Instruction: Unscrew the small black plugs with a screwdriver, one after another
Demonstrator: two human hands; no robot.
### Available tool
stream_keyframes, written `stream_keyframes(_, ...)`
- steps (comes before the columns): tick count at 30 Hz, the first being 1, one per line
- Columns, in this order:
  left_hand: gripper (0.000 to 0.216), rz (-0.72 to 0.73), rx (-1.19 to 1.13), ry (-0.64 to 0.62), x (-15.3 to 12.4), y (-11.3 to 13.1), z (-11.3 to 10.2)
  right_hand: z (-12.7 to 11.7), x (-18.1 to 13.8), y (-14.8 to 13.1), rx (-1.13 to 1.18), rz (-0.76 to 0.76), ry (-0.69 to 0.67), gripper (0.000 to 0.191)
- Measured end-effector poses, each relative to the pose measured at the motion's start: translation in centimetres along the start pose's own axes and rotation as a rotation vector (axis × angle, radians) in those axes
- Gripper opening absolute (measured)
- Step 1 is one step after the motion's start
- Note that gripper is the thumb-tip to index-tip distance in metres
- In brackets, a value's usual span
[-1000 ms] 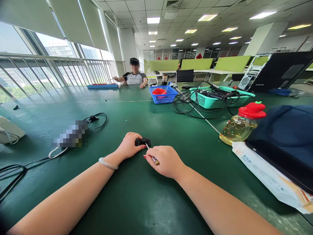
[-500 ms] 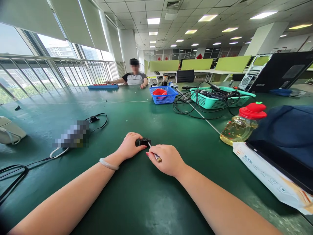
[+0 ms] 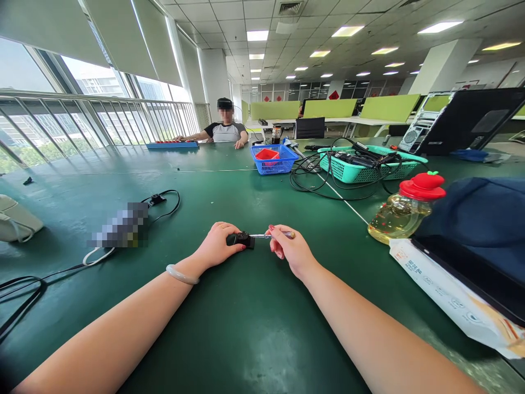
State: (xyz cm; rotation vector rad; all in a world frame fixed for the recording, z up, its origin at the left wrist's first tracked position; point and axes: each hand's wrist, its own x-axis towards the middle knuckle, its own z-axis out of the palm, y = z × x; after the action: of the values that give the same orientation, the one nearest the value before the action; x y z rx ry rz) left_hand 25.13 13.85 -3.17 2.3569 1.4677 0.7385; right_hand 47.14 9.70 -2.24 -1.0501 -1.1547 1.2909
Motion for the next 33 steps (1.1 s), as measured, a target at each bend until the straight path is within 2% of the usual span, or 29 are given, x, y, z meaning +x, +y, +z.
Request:
stream_keyframes(4,0.028,0.042,-0.017,-0.016,-0.02,0.06,-0.09,-0.17,0.21,0.08,0.157,0.092,0.021,0.041)
stream_keyframes(14,0.027,0.147,-0.049,-0.097,-0.39,0.81,-0.42,-0.34,0.68,0.39,0.270,0.077,0.161,0.039)
stream_keyframes(21,0.027,0.166,-0.041,-0.092,-0.39,0.87,-0.43,-0.25,0.60,0.31,0.281,0.098,0.102,0.032)
stream_keyframes(33,0.027,0.175,-0.018,-0.075,-0.38,0.48,0.01,-0.13,0.48,0.10,0.341,0.122,0.131,0.025)
